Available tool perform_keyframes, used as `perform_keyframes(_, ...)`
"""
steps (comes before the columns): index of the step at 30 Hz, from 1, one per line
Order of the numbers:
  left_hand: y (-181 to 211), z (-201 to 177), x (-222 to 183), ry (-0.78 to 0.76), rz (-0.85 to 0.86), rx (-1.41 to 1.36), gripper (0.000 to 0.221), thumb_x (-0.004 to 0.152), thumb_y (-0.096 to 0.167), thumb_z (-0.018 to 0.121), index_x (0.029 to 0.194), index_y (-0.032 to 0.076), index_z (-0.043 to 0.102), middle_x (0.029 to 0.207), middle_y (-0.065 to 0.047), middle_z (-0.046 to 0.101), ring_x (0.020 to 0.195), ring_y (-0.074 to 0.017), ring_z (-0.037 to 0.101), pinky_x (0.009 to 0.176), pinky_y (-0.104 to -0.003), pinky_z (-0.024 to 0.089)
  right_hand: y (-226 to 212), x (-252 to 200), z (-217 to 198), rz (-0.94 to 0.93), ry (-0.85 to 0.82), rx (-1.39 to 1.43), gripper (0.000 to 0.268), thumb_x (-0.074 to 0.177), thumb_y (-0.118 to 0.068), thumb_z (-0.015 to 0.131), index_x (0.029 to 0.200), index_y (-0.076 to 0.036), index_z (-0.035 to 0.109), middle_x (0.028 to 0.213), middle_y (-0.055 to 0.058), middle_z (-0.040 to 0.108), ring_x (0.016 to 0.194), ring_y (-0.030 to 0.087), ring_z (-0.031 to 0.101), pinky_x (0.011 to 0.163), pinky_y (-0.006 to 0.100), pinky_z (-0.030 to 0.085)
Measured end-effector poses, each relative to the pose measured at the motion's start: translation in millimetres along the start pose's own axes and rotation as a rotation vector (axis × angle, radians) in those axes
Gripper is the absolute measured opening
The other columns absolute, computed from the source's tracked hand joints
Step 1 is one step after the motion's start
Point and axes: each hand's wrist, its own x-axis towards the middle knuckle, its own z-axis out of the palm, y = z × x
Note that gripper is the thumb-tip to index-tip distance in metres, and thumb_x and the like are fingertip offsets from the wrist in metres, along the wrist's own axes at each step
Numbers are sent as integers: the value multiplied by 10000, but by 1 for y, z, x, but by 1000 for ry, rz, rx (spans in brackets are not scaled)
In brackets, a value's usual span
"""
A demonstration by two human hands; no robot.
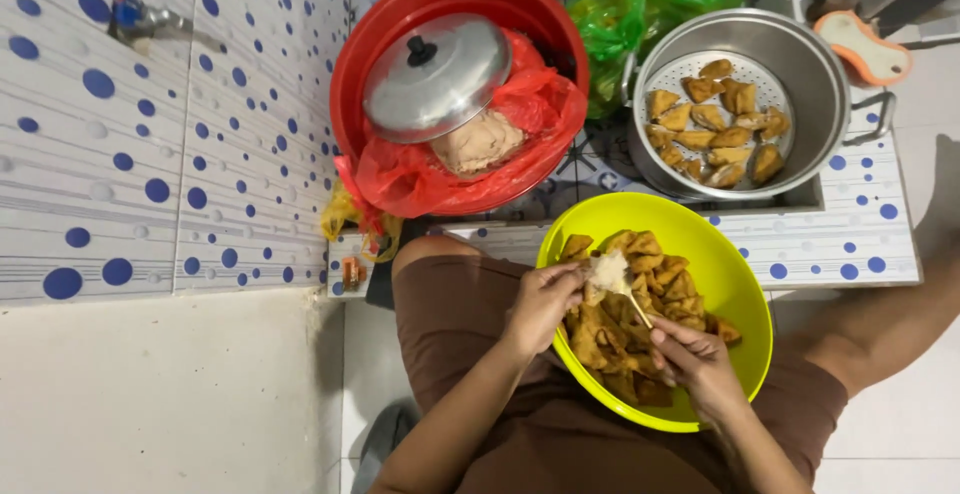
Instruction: A person sitting on the floor is stuffing fried tofu pieces with a white paste filling using a small spoon and placing them into a steamer basket.
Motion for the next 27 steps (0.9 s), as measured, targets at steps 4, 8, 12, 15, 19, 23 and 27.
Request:
perform_keyframes(4, -1, -2, -1, -12, 27, 3, 385, 944, 70, 653, 1277, -123, 668, 1005, -130, 697, 761, -126, 598, 684, -207, 507, 0, -3, -11, 14, 26, 190, 321, 948, -51, 619, 1254, -5, 705, 643, 91, 570, 468, 112, 369, 416, 245, 266)
perform_keyframes(8, 11, 9, -11, -9, 190, 297, 420, 835, 31, 738, 1231, -105, 707, 1062, -129, 761, 852, -138, 671, 782, -216, 552, -3, -8, -14, -34, 33, 207, 295, 959, -48, 616, 1230, -8, 724, 652, 85, 574, 479, 115, 391, 425, 242, 282)
perform_keyframes(12, 7, 12, -7, -1, 222, 434, 457, 801, 62, 774, 1224, -94, 700, 1158, -152, 759, 960, -166, 700, 880, -236, 567, 3, -8, -8, -31, 75, 182, 302, 947, -67, 646, 1230, -7, 734, 651, 85, 606, 478, 106, 424, 431, 211, 276)
perform_keyframes(15, -4, 7, -1, 68, 159, 440, 442, 847, 65, 714, 1255, -100, 679, 1150, -154, 755, 914, -164, 696, 829, -232, 571, 7, -10, 1, -51, 38, 173, 325, 941, -54, 648, 1250, 14, 723, 660, 104, 614, 492, 133, 462, 424, 243, 326)
perform_keyframes(19, 9, 12, -12, 113, 151, 416, 461, 844, 61, 634, 1264, -126, 673, 975, -149, 729, 759, -149, 606, 673, -222, 481, 9, -10, 5, -54, 11, 175, 307, 939, -53, 655, 1225, 23, 735, 646, 107, 610, 500, 129, 447, 435, 237, 307)
perform_keyframes(23, 4, 7, -4, 87, 71, 248, 450, 874, 9, 602, 1290, -154, 657, 855, -142, 691, 669, -131, 576, 609, -207, 485, 6, -10, 7, -39, 37, 100, 331, 925, -50, 682, 1245, 9, 744, 665, 118, 647, 540, 138, 515, 461, 235, 346)
perform_keyframes(27, -4, 3, 2, 39, 83, 153, 400, 897, 8, 649, 1254, -173, 657, 893, -153, 694, 705, -131, 580, 662, -208, 519, 6, -11, 7, -64, 61, 29, 353, 928, -22, 684, 1276, 4, 736, 811, 103, 710, 690, 156, 624, 664, 263, 548)
